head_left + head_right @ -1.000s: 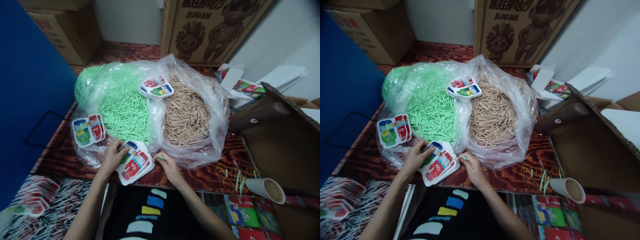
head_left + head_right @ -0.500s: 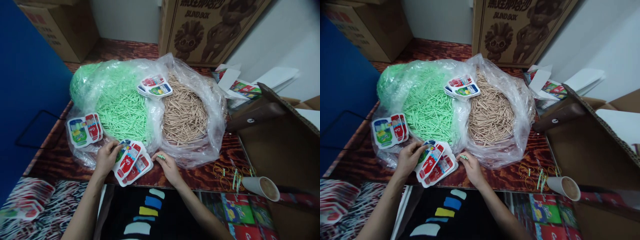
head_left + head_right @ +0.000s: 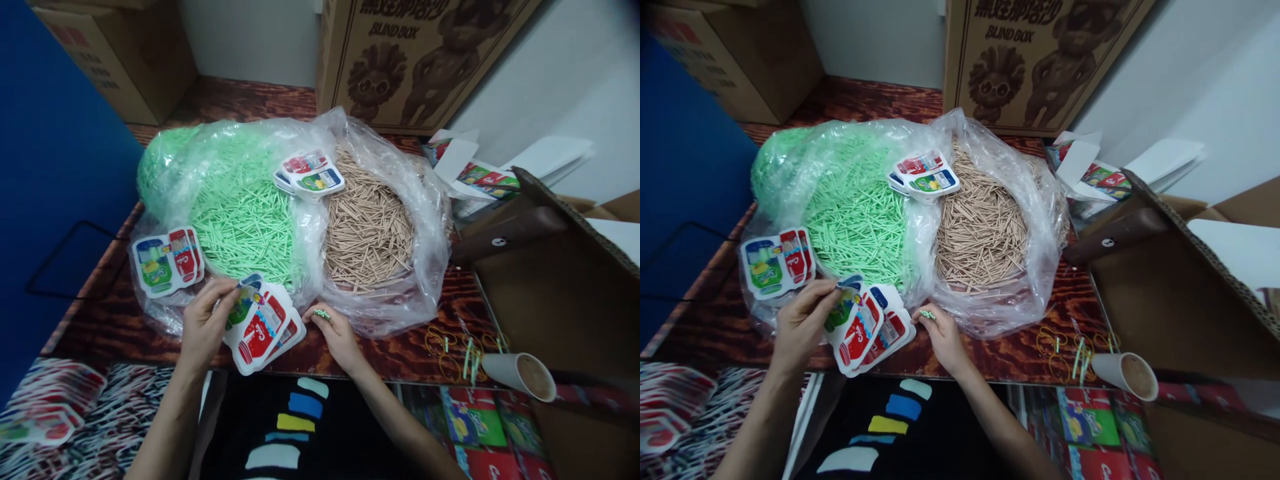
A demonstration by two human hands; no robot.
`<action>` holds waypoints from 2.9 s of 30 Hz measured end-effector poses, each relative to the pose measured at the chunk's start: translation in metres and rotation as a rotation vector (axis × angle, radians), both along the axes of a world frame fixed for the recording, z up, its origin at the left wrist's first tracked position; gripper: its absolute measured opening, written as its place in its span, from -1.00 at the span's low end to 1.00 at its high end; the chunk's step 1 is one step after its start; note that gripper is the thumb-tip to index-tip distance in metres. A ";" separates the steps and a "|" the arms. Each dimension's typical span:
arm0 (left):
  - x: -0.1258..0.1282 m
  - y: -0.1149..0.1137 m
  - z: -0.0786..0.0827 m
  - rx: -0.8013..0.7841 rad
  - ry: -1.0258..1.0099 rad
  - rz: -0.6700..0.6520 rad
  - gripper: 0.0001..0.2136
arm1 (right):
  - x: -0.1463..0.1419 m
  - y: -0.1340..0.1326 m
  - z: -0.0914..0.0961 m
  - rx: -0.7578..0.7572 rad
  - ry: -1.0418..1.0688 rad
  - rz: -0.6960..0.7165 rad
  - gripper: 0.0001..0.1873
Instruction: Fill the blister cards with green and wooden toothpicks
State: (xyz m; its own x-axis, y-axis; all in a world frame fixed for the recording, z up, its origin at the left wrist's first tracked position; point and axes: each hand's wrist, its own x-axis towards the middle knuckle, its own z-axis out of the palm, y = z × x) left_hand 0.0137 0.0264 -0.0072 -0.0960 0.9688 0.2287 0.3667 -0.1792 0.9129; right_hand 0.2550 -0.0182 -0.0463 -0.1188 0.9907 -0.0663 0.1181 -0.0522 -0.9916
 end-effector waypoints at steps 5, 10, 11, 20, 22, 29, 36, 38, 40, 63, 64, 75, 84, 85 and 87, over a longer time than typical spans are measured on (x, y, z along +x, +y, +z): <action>0.021 -0.008 -0.011 -0.061 -0.053 -0.112 -0.90 | 0.002 0.002 0.006 -0.021 0.027 0.004 -0.82; 0.040 -0.014 -0.009 -0.089 -0.074 -0.220 -0.89 | 0.015 0.014 0.025 -0.064 0.090 -0.049 -0.83; 0.043 -0.014 -0.007 -0.094 -0.077 -0.240 -0.89 | 0.018 0.018 0.030 -0.060 0.113 -0.072 -0.84; 0.053 -0.017 -0.002 -0.112 -0.114 -0.319 -0.87 | -0.005 0.079 0.079 0.005 0.129 0.102 -0.82; 0.049 -0.020 -0.004 -0.129 -0.121 -0.296 -0.88 | -0.020 0.095 0.079 0.033 0.045 0.159 -0.87; 0.040 -0.027 -0.007 -0.164 -0.200 -0.197 -0.88 | -0.053 0.133 0.054 0.027 0.041 0.115 -0.88; 0.043 -0.021 -0.010 -0.189 -0.334 -0.127 -0.90 | -0.040 0.118 0.078 -0.174 0.539 0.105 -0.76; 0.045 -0.019 -0.011 -0.209 -0.370 -0.123 -0.90 | -0.037 0.112 0.087 -0.226 0.629 0.144 -0.77; 0.048 -0.018 -0.013 -0.223 -0.409 -0.118 -0.90 | -0.036 0.107 0.089 -0.238 0.659 0.151 -0.79; 0.073 -0.006 -0.014 -0.207 -0.596 0.012 -0.89 | 0.000 0.060 0.109 0.240 -0.383 0.324 -0.72; 0.075 -0.006 -0.014 -0.219 -0.613 0.014 -0.89 | -0.001 0.058 0.107 0.249 -0.392 0.326 -0.72; 0.086 -0.008 -0.013 -0.324 -0.722 -0.012 -0.85 | 0.008 0.051 0.104 0.215 -0.442 0.336 -0.69; 0.080 -0.003 -0.012 -0.354 -0.695 -0.038 -0.87 | 0.016 0.050 0.100 0.222 -0.392 0.318 -0.67; 0.075 -0.001 -0.009 -0.372 -0.687 -0.073 -0.87 | 0.015 0.048 0.101 0.219 -0.376 0.276 -0.66; 0.064 0.002 -0.001 -0.462 -0.638 -0.251 -0.81 | 0.015 0.043 0.103 0.213 -0.346 0.195 -0.65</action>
